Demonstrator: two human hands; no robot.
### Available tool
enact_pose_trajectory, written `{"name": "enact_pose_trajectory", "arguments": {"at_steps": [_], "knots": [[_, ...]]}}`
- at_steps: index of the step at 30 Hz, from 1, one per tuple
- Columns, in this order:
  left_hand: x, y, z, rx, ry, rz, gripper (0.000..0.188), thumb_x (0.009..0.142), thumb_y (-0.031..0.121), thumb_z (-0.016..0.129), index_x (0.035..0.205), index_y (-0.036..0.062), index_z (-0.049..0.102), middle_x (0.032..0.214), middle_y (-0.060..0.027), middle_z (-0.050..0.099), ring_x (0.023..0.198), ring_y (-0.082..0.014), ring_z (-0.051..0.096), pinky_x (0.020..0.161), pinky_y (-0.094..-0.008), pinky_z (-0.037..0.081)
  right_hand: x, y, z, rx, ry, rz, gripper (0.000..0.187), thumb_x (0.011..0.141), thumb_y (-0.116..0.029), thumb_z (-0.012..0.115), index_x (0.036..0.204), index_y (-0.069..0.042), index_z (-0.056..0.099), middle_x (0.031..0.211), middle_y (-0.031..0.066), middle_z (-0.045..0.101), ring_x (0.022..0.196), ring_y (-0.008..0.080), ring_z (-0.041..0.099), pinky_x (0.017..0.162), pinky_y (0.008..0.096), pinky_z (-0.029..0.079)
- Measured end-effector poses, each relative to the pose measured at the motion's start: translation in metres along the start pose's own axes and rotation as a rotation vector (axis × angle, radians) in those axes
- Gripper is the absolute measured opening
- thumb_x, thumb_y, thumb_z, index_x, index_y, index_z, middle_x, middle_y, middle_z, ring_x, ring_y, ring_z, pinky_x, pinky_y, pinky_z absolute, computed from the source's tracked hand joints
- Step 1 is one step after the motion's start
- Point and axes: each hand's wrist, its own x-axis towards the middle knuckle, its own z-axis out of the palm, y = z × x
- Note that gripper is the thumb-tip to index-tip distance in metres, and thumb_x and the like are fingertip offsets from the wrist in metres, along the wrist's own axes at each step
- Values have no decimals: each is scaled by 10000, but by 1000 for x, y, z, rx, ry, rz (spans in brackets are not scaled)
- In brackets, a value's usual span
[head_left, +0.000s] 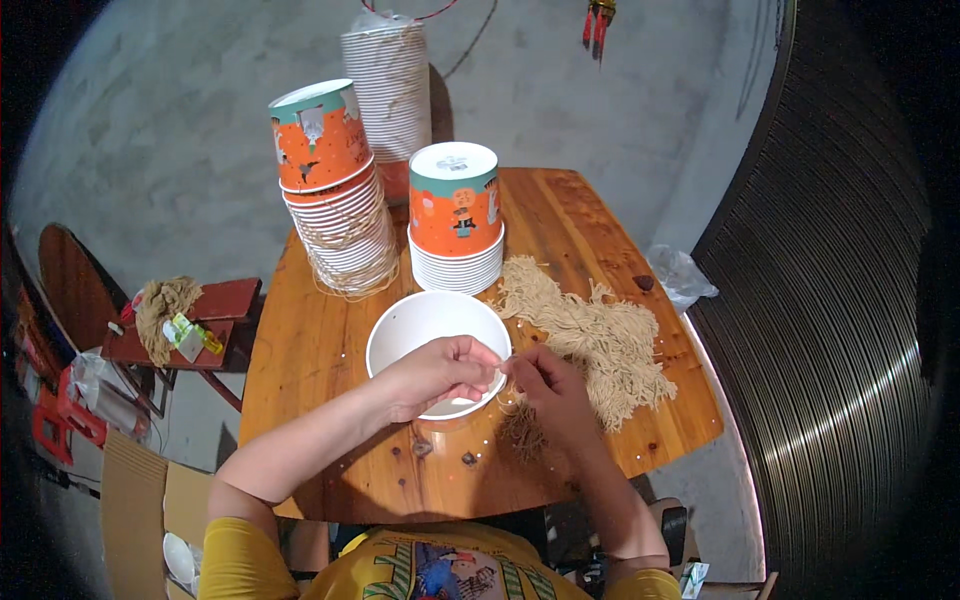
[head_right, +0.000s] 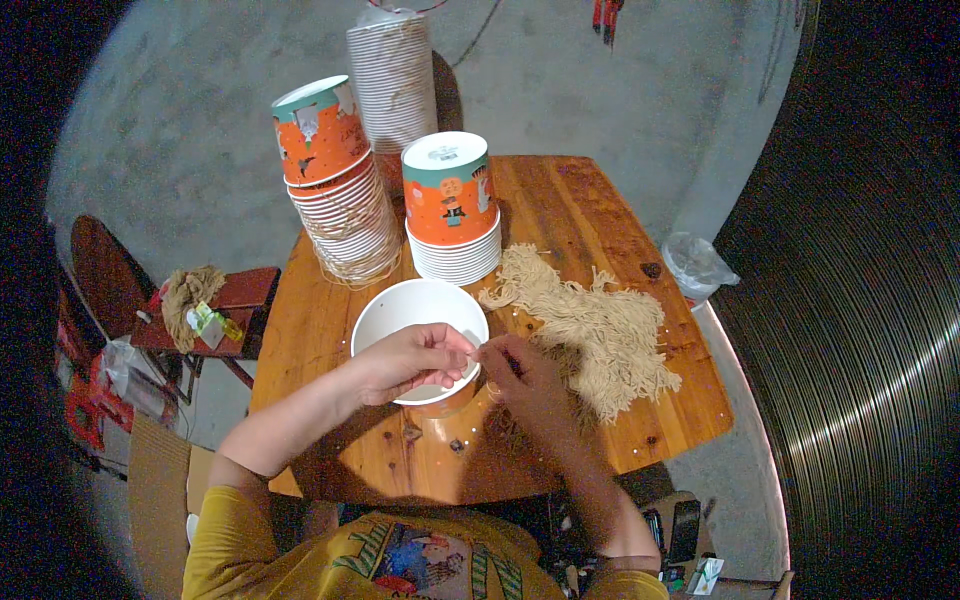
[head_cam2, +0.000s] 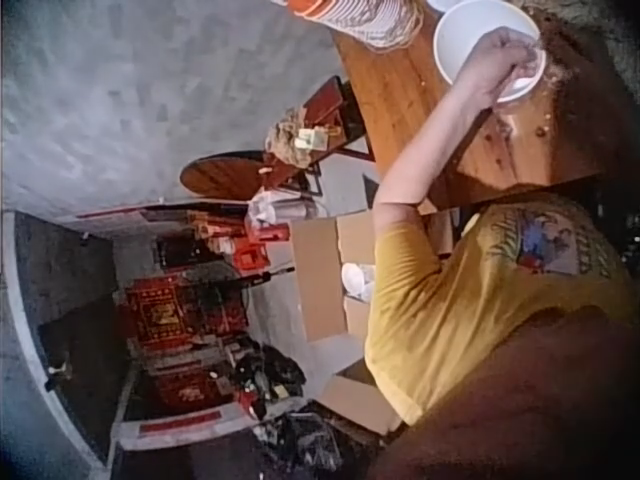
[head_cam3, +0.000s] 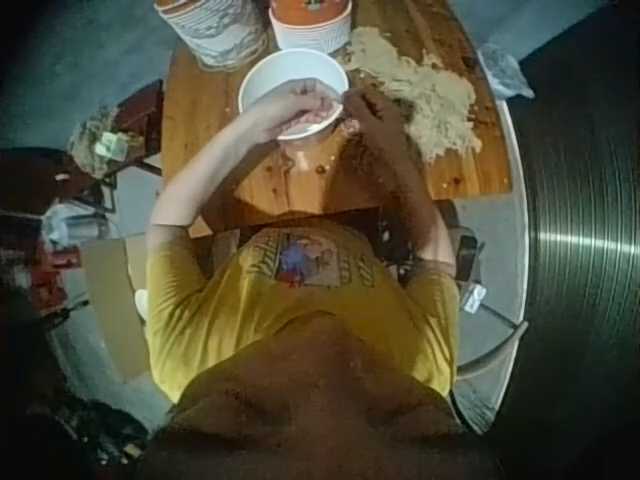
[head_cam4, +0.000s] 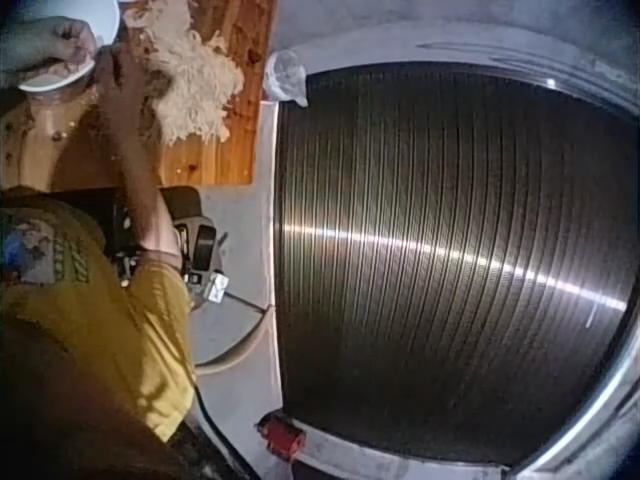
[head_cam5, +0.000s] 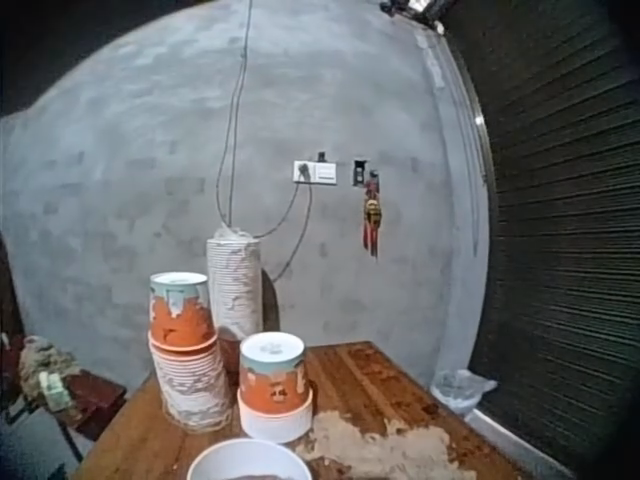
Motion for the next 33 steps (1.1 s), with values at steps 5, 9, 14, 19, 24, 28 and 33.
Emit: {"name": "enact_pose_trajectory", "arguments": {"at_steps": [5,9,14,19,24,28,33], "knots": [[7,-6,-2,161,36,99,142,875,110,612,966,4,585,850,-19,593,708,-77,543,651,-210,467,5,-24,-11,-172,-137,-97,149,908,-156,570,842,-27,605,709,-33,532,657,50,466,591,222,390],[8,-5,1,345,-14,157,105,883,139,604,902,35,610,790,9,581,702,-63,519,631,-214,444,18,-41,-15,-224,-285,-90,160,914,-147,547,817,-29,593,714,-26,549,671,53,484,613,226,409],[7,-5,5,356,-54,155,115,889,169,619,885,54,616,778,24,572,688,-50,501,623,-210,437,32,-11,-16,23,-232,-6,174,921,-162,539,817,-35,596,713,-18,557,684,55,512,625,229,429],[6,-4,3,355,-30,150,141,898,190,623,886,50,617,770,26,573,678,-49,492,608,-209,424,22,-7,-19,-8,-166,-20,136,903,-145,569,821,-40,599,702,-27,546,664,43,491,611,220,417],[5,-2,5,347,-20,116,123,897,169,620,880,47,617,758,24,572,663,-51,492,602,-207,421,2,-15,-15,-236,-91,34,88,838,-104,654,820,-35,602,668,-43,506,620,30,427,561,203,363],[7,-2,5,322,-23,99,113,888,158,627,875,46,615,746,22,569,646,-57,494,599,-207,421,-2,-14,-13,-246,-58,34,104,830,-115,661,825,-30,600,668,-41,506,623,31,430,558,208,365],[7,-3,6,307,-6,94,109,887,158,615,874,50,616,738,21,566,638,-59,494,599,-205,420,-12,-12,-8,-293,-54,-64,135,840,-143,659,842,-27,590,696,-34,512,625,42,430,560,219,373]]}}
